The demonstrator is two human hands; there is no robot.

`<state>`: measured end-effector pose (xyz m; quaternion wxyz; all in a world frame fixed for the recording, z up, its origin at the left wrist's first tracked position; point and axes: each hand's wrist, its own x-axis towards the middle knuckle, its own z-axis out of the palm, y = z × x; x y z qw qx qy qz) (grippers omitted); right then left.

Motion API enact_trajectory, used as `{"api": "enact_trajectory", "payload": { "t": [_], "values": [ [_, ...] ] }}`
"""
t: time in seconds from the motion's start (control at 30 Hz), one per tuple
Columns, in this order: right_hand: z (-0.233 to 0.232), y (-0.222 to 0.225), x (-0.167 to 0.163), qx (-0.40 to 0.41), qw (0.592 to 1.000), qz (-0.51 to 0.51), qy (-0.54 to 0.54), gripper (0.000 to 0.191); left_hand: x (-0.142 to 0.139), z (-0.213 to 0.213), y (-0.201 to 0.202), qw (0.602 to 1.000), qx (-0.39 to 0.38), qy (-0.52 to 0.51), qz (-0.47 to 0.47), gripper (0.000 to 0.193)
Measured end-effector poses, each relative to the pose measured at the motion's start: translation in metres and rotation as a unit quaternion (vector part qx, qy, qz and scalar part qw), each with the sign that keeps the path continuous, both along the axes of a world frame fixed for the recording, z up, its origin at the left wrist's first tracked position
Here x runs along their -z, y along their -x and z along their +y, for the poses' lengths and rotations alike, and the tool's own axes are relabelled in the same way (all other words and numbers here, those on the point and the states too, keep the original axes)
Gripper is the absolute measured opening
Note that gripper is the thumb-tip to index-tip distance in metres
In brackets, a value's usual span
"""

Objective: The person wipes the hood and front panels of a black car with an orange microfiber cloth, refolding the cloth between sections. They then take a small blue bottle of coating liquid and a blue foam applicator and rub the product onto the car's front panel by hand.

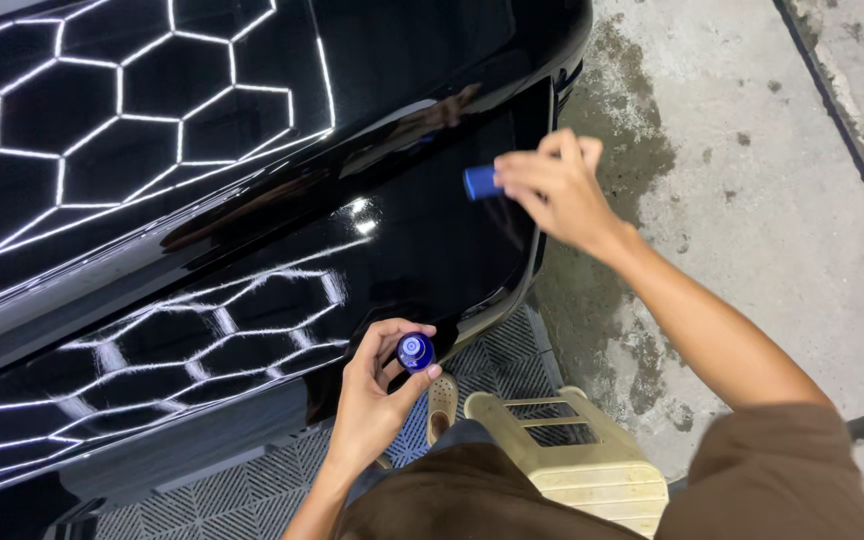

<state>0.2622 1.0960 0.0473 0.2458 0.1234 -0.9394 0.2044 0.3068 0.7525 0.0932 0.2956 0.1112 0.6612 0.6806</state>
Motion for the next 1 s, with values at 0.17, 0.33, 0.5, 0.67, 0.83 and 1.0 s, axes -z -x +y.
{"api": "enact_trajectory", "payload": {
  "t": [0.17,0.33,0.5,0.67,0.83,1.0],
  "values": [
    [0.029,0.036,0.008,0.044,0.999,0.001,0.029,0.015,-0.001,0.005,0.004,1.000,-0.012,0.024,0.007,0.042],
    [-0.004,-0.049,0.011,-0.011,1.000,-0.011,-0.017,0.009,0.004,0.015,0.013,1.000,0.007,0.013,-0.010,0.043],
    [-0.003,-0.063,0.012,-0.011,1.000,-0.024,-0.015,0.015,0.007,0.027,0.017,0.999,0.024,0.016,-0.018,0.042],
    [0.048,0.011,0.021,0.056,0.998,-0.004,0.025,0.013,0.007,0.029,0.016,1.000,0.012,0.013,-0.025,0.042],
    [0.084,0.051,0.030,0.087,0.994,0.006,0.065,0.016,0.007,0.024,0.019,0.999,-0.015,0.031,-0.038,0.042],
    [0.098,0.062,0.045,0.108,0.987,0.016,0.114,0.016,0.010,0.024,0.020,0.998,-0.024,0.058,-0.029,0.043]
  ]
}}
